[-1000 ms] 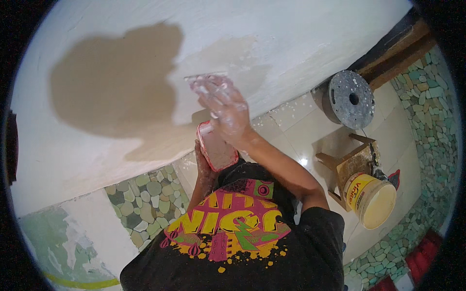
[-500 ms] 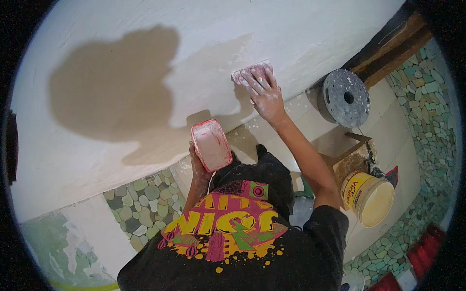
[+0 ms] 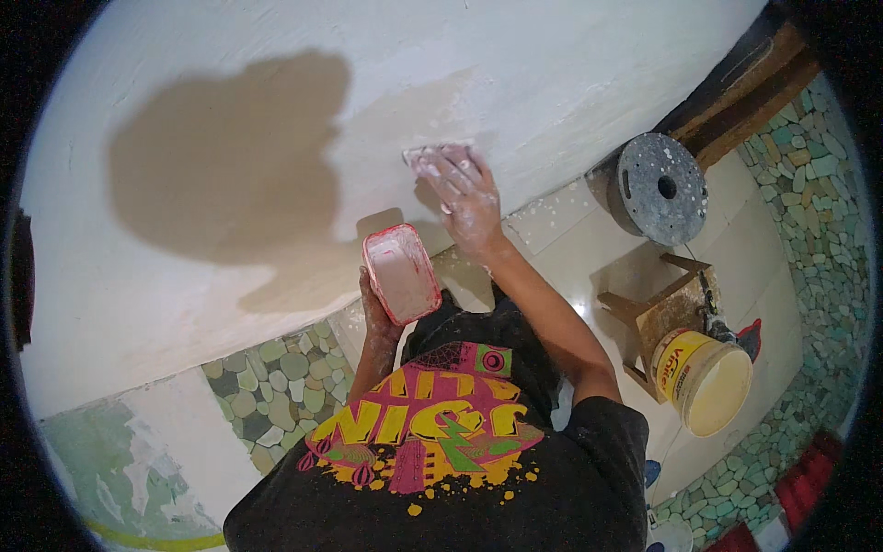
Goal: The person is applying and smoothing plaster on a wall using a hand tool.
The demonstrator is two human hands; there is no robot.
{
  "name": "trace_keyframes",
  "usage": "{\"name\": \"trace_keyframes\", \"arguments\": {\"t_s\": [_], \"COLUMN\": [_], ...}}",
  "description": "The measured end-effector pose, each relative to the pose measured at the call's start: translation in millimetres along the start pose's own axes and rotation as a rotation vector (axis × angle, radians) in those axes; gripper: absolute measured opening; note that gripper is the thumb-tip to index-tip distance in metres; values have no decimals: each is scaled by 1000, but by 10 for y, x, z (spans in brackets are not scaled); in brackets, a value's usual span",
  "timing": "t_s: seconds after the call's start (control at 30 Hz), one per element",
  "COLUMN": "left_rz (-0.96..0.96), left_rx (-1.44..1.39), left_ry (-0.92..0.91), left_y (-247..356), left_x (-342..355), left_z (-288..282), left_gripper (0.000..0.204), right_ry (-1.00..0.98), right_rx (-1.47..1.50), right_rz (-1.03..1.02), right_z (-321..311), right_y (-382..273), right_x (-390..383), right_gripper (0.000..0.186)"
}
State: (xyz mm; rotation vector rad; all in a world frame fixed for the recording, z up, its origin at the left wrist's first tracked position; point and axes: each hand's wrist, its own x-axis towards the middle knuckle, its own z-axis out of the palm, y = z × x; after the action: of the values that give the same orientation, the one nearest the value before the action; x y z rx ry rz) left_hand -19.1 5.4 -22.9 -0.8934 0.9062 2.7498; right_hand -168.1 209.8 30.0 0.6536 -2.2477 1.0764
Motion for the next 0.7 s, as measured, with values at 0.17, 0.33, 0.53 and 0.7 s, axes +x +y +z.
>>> {"name": "trace_keyframes", "arguments": {"t_s": [0.17, 0.33, 0.53, 0.7], "left_rz": [63, 59, 52, 63], "left_rx": [35, 29, 30, 5], "left_ry": [-23, -23, -45, -21], "left_y": [51, 10, 37, 25], "left_x": [1, 28, 25, 12], "left_z": [-37, -38, -129, -232], "left_gripper": [73, 73, 72, 72], "right_ry": [201, 10, -142, 332], "right_rx": [-96, -401, -255, 256], "right_rz": [-113, -243, 2, 228], "right_z": [-245, 188, 17, -288], "right_y": [55, 676, 479, 167], "right_x": [305, -71, -363, 164], "right_gripper": [57, 60, 62, 53]}}
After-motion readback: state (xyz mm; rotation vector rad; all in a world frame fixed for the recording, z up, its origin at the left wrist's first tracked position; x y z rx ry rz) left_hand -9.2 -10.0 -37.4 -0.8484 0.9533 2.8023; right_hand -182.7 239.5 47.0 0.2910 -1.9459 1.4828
